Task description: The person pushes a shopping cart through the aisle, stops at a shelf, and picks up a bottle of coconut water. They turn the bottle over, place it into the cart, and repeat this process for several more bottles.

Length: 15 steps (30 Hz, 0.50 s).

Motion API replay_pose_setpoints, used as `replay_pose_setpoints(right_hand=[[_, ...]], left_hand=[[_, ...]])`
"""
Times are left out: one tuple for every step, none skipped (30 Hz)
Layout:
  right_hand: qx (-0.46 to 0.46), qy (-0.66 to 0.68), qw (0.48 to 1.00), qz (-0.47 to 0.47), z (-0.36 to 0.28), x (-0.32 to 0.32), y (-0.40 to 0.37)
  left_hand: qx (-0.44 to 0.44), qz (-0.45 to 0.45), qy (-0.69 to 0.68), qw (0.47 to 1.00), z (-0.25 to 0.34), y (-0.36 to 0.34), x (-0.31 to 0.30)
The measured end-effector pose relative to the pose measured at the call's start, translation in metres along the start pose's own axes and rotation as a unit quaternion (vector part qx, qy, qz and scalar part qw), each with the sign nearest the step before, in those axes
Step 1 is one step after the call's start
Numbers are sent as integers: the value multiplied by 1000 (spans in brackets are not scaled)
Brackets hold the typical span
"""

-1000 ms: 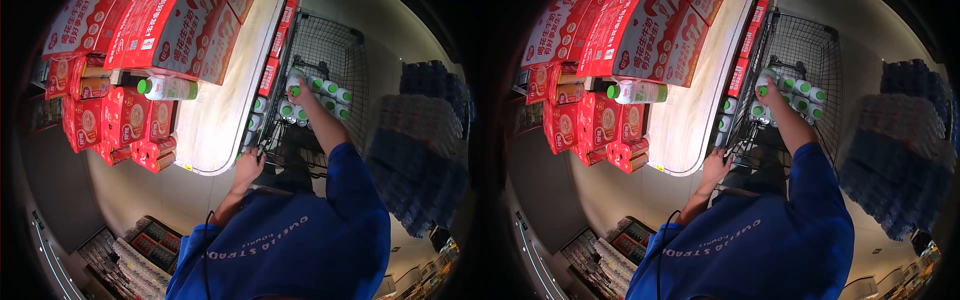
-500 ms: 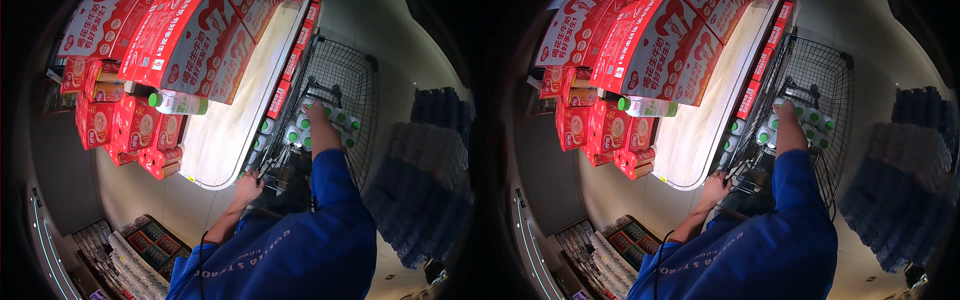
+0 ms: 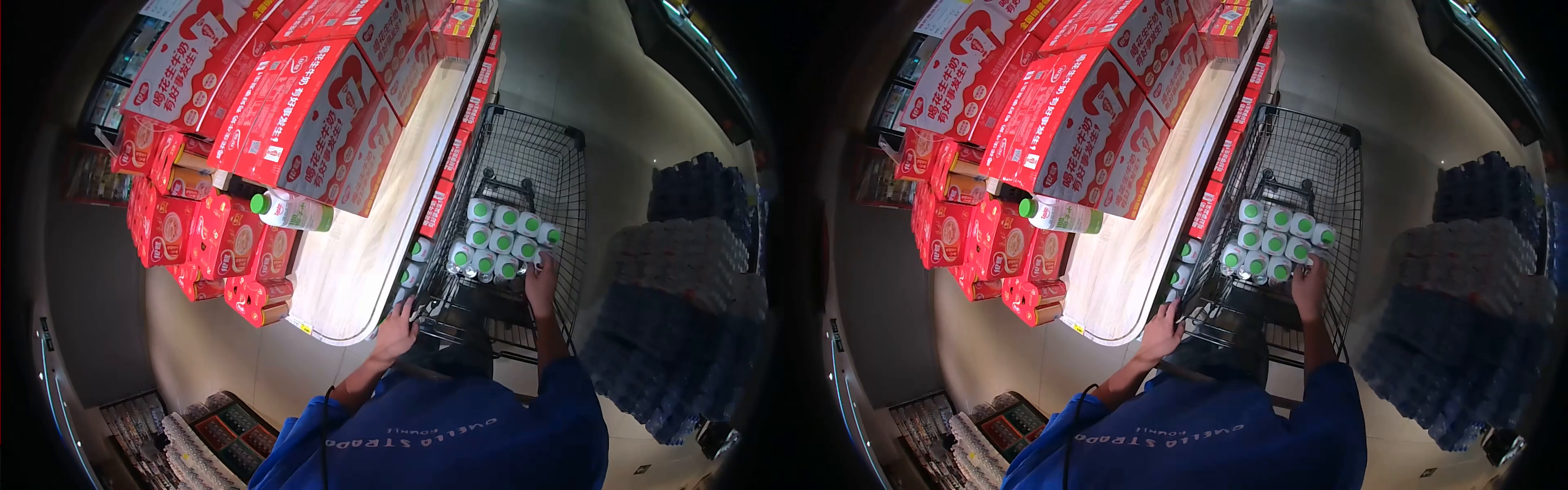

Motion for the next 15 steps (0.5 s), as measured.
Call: replay_pose_setpoints(right_hand=[[-69,-87,994,14,4,-26,-15],[-138,-172,975,29,11,-54,-27],[-80,-220,972,-2,31,-74,-39],[-24,-253,967,-33,40,-91,-53],[30,-287,955,-69,47,-108,-68],[81,-307,942,-105,51,-123,-83],[106,-311,936,-130,66,-129,-103],[132,-315,927,-154,81,-134,-118],[147,-325,917,-177,79,-140,-123],[161,-336,906,-201,63,-147,-126],[175,-345,894,-225,56,-152,-129],[170,-331,905,-208,54,-156,-129],[167,-315,915,-190,53,-160,-131],[164,-300,924,-172,54,-164,-133],[170,-289,929,-158,60,-168,-137]], left_hand=[[-17,-1,0,1000,1,2,-1],[-32,-1,-1,999,3,4,-3],[-42,-12,-3,999,-2,8,2],[-40,-19,-15,999,-2,10,3],[-37,-26,-28,999,-3,13,2],[-36,-32,-41,998,-3,16,3],[-36,-18,-51,998,-7,19,7],[-40,-19,-58,997,-9,22,9],[-44,-19,-65,997,-9,25,9],[-49,-19,-72,996,-4,28,4],[-71,-38,-82,993,-2,30,1],[-90,-39,-94,991,-6,33,3],[-109,-40,-105,988,-13,39,9],[-127,-42,-114,984,-19,45,16],[-132,-26,-134,982,-21,48,18]])
Point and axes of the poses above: each hand's wrist, its own y-axis towards the middle knuckle, its own x-axis out of the palm, z = x × y, the point moved 7 cm from there along y, towards the middle knuckle, and after that the axes turned 10 degrees about -x, right-handed, at the moved point
